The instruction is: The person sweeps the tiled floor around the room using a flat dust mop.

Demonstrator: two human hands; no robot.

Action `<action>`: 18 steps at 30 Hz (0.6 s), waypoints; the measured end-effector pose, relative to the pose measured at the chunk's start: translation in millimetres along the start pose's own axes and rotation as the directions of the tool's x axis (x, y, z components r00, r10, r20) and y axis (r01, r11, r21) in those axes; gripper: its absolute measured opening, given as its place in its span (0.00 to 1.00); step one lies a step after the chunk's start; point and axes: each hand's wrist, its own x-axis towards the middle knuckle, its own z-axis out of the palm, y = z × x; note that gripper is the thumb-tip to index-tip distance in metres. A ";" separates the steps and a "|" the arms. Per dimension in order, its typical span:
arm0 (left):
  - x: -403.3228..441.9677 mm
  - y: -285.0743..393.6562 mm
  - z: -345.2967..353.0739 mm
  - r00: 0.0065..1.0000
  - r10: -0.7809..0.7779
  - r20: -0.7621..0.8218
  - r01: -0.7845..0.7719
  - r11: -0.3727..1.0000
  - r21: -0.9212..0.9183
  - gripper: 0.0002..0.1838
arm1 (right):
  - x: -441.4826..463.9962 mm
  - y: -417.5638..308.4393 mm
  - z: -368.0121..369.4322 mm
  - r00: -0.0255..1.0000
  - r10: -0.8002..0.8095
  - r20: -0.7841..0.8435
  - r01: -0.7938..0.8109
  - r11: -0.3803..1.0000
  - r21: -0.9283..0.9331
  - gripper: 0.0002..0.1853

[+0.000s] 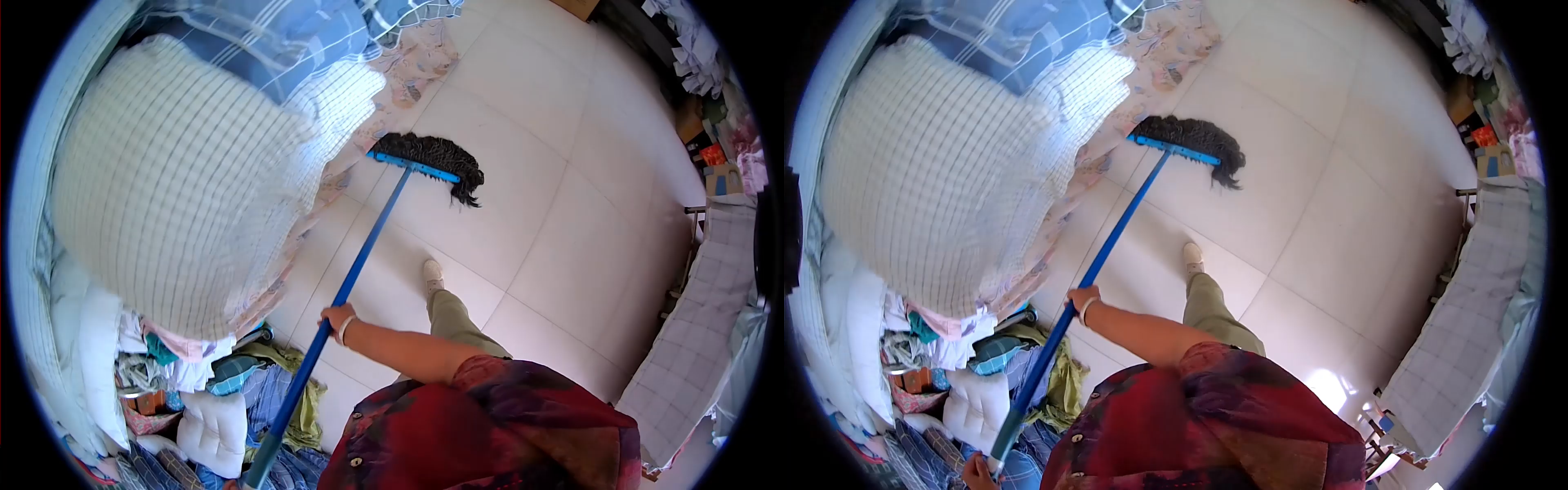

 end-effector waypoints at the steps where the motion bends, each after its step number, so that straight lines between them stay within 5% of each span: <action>1: 12.5 27.9 11.9 0.999 0.039 0.006 -0.039 0.997 -0.074 0.16 | 7.6 -29.9 3.0 0.998 -0.066 0.009 0.065 0.993 0.096 0.10; 3: 15.9 124.1 41.5 0.987 0.160 0.025 -0.162 0.971 0.177 0.16 | 38.7 -89.1 1.1 0.981 -0.196 -0.005 0.195 0.976 0.097 0.05; 5: 30.8 173.8 77.1 0.890 0.448 0.088 -0.456 0.879 0.138 0.13 | 67.6 -156.2 -7.6 0.948 -0.318 -0.015 0.316 0.934 0.168 0.08; 6: 32.4 207.0 95.7 0.889 0.445 0.106 -0.451 0.891 0.045 0.13 | 76.8 -191.5 -12.0 0.919 -0.391 -0.040 0.392 0.901 0.189 0.07; 7: 30.7 246.3 114.7 0.928 0.348 0.131 -0.340 0.937 -0.083 0.12 | 91.1 -226.2 -23.8 0.847 -0.531 0.021 0.531 0.843 -0.083 0.00; 8: 44.8 254.7 133.1 0.900 0.410 0.148 -0.379 0.904 -0.198 0.09 | 91.1 -263.9 -29.8 0.870 -0.493 0.000 0.491 0.868 0.078 0.03; 9: 45.4 283.9 151.7 0.882 0.442 0.165 -0.407 0.889 -0.208 0.09 | 80.3 -299.5 -33.7 0.808 -0.588 -0.027 0.584 0.807 -0.092 0.06; 10: 45.8 309.9 169.6 0.872 0.453 0.183 -0.406 0.880 -0.246 0.09 | 165.3 -328.4 -65.2 0.594 -0.800 0.088 0.774 0.537 -0.336 0.06; 11: 43.6 335.7 183.6 0.846 0.476 0.240 -0.418 0.872 -0.254 0.08 | 153.6 -365.3 -73.6 0.655 -0.756 -0.005 0.706 0.614 -0.353 0.05; 12: 41.3 356.1 198.5 0.808 0.536 0.242 -0.470 0.836 -0.282 0.07 | 192.6 -396.6 -98.4 0.555 -0.832 0.016 0.810 0.535 -0.240 0.05; 13: 42.7 368.2 210.5 0.775 0.566 0.282 -0.515 0.823 -0.238 0.07 | 94.9 -418.4 -81.5 0.778 -0.621 -0.096 0.625 0.781 0.005 0.05; 15: 37.0 388.5 235.0 0.610 0.737 0.292 -0.709 0.672 -0.214 0.07 | 88.6 -453.7 -106.5 0.808 -0.535 -0.249 0.584 0.785 0.208 0.05; 17: 26.5 397.5 251.2 0.408 0.874 0.266 -0.845 0.471 -0.254 0.09 | 72.5 -462.6 -134.7 0.820 -0.500 -0.278 0.553 0.817 0.163 0.08; 18: 23.9 390.8 255.8 0.385 0.875 0.292 -0.854 0.458 -0.246 0.09 | 73.8 -459.9 -152.2 0.834 -0.493 -0.248 0.542 0.817 0.196 0.08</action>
